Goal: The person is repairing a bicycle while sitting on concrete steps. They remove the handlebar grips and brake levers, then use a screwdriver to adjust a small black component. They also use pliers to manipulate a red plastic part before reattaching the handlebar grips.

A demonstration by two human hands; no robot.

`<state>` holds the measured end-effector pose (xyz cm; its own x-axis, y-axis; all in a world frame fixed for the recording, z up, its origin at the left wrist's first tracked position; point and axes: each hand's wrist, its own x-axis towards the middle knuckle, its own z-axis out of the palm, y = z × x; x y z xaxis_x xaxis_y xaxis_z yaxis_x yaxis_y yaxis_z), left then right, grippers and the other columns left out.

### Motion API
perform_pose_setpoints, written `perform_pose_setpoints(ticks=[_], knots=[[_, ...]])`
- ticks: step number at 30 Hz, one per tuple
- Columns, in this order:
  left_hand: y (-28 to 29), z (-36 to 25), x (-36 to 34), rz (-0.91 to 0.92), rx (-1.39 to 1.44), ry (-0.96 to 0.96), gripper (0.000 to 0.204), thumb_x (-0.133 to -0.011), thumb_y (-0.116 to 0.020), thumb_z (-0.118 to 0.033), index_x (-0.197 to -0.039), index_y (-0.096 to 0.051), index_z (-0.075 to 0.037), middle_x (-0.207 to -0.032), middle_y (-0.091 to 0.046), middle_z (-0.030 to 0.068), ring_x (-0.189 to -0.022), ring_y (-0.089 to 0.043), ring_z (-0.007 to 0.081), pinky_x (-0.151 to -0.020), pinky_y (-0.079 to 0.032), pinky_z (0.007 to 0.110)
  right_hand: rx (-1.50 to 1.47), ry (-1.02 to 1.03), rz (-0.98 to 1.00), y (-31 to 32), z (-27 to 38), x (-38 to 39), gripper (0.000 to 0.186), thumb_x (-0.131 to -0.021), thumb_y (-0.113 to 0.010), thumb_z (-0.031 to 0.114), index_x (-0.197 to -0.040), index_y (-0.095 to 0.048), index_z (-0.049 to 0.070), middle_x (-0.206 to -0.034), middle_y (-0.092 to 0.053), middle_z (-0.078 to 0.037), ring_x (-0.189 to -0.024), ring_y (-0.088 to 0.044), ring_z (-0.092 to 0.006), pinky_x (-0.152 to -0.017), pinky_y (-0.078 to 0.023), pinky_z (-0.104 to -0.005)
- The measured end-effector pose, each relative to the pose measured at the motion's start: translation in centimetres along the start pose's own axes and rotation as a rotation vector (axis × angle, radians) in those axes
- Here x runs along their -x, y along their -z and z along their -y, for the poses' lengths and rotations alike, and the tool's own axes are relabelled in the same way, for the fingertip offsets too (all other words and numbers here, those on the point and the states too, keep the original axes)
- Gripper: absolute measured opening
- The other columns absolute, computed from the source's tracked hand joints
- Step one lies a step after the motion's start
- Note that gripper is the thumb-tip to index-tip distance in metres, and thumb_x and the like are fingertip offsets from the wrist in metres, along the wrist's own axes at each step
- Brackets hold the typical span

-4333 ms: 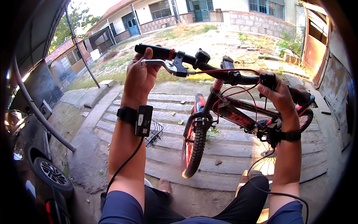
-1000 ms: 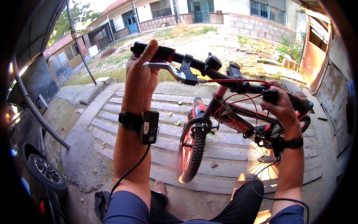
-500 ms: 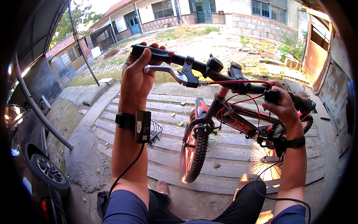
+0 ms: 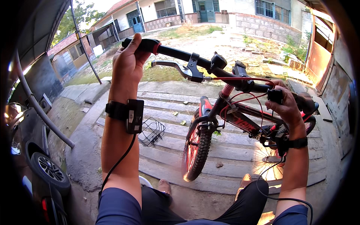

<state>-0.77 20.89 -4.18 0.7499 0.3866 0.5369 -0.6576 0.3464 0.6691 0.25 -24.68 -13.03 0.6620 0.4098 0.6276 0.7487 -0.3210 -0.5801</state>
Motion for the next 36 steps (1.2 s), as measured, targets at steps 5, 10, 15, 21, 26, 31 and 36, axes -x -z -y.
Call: perform_pose_setpoints(ticks=[5,10,15,21,26,31,36], knots=[[-0.4,0.6,-1.0,-0.107,-0.059,-0.034,0.026,-0.09,-0.072,-0.02,-0.098,-0.06,0.002,-0.089,-0.07,0.0133,-0.077,-0.071,0.0235,-0.067,-0.061,0.031,0.078,0.037,-0.001,-0.3,-0.2,0.0,0.029,-0.072,-0.082,0.014,-0.086,-0.059,0.003,-0.101,-0.054,-0.007,-0.096,-0.053,-0.0204,-0.087,-0.042,-0.0319],[-1.5,0.7,-1.3,-0.231,-0.059,-0.141,0.026,-0.095,-0.065,-0.026,-0.097,-0.06,-0.001,-0.081,-0.069,0.0102,-0.07,-0.069,0.0215,-0.062,-0.059,0.03,0.077,0.072,-0.019,-0.2,-0.1,0.0,0.028,-0.071,-0.081,0.014,-0.084,-0.058,0.004,-0.098,-0.054,-0.007,-0.095,-0.053,-0.0223,-0.086,-0.042,-0.0329],[-2.5,0.3,-1.1,-0.367,-0.165,-0.157,0.036,-0.099,-0.059,-0.033,-0.099,-0.056,0.003,-0.084,-0.065,0.0125,-0.07,-0.067,0.0223,-0.061,-0.058,0.031,0.143,0.004,0.064,0.3,-1.1,0.2,0.031,-0.075,-0.081,0.015,-0.088,-0.054,0.005,-0.119,-0.053,-0.01,-0.112,-0.048,-0.0208,-0.098,-0.037,-0.0336],[-2.4,0.3,-2.6,-0.442,-0.274,-0.155,0.043,-0.097,-0.061,-0.038,-0.1,-0.054,0.005,-0.088,-0.062,0.0135,-0.07,-0.065,0.0231,-0.057,-0.055,0.031,0.157,0.146,0.028,0.0,-1.3,0.2,0.032,-0.07,-0.079,0.004,-0.092,-0.055,0.003,-0.117,-0.054,-0.012,-0.112,-0.051,-0.024,-0.098,-0.038,-0.0349],[-2.1,0.2,-3.7,-0.497,-0.313,-0.155,0.042,-0.099,-0.057,-0.036,-0.103,-0.051,0.006,-0.083,-0.061,0.0144,-0.067,-0.065,0.0258,-0.056,-0.057,0.037,0.215,0.208,-0.016,0.0,-1.3,0.1,0.033,-0.068,-0.08,0.005,-0.09,-0.056,0.004,-0.115,-0.056,-0.012,-0.111,-0.053,-0.0251,-0.097,-0.039,-0.0362],[-2.5,0.2,-3.6,-0.476,-0.292,-0.149,0.036,-0.1,-0.053,-0.032,-0.1,-0.051,0.004,-0.08,-0.06,0.0124,-0.063,-0.063,0.0245,-0.054,-0.056,0.039,0.283,0.238,-0.04,-0.1,-1.1,0.2,0.03,-0.068,-0.08,0.009,-0.083,-0.055,0.005,-0.109,-0.058,-0.011,-0.106,-0.054,-0.0265,-0.097,-0.038,-0.0366],[-2.3,-0.1,-2.5,-0.389,-0.191,-0.193,0.029,-0.099,-0.056,-0.028,-0.105,-0.048,0.0,-0.079,-0.059,0.0106,-0.065,-0.062,0.0218,-0.058,-0.055,0.035,0.306,0.295,-0.064,-0.1,-1.6,0.0,0.029,-0.068,-0.08,0.01,-0.082,-0.055,0.006,-0.108,-0.059,-0.01,-0.105,-0.054,-0.027,-0.097,-0.037,-0.0373]])
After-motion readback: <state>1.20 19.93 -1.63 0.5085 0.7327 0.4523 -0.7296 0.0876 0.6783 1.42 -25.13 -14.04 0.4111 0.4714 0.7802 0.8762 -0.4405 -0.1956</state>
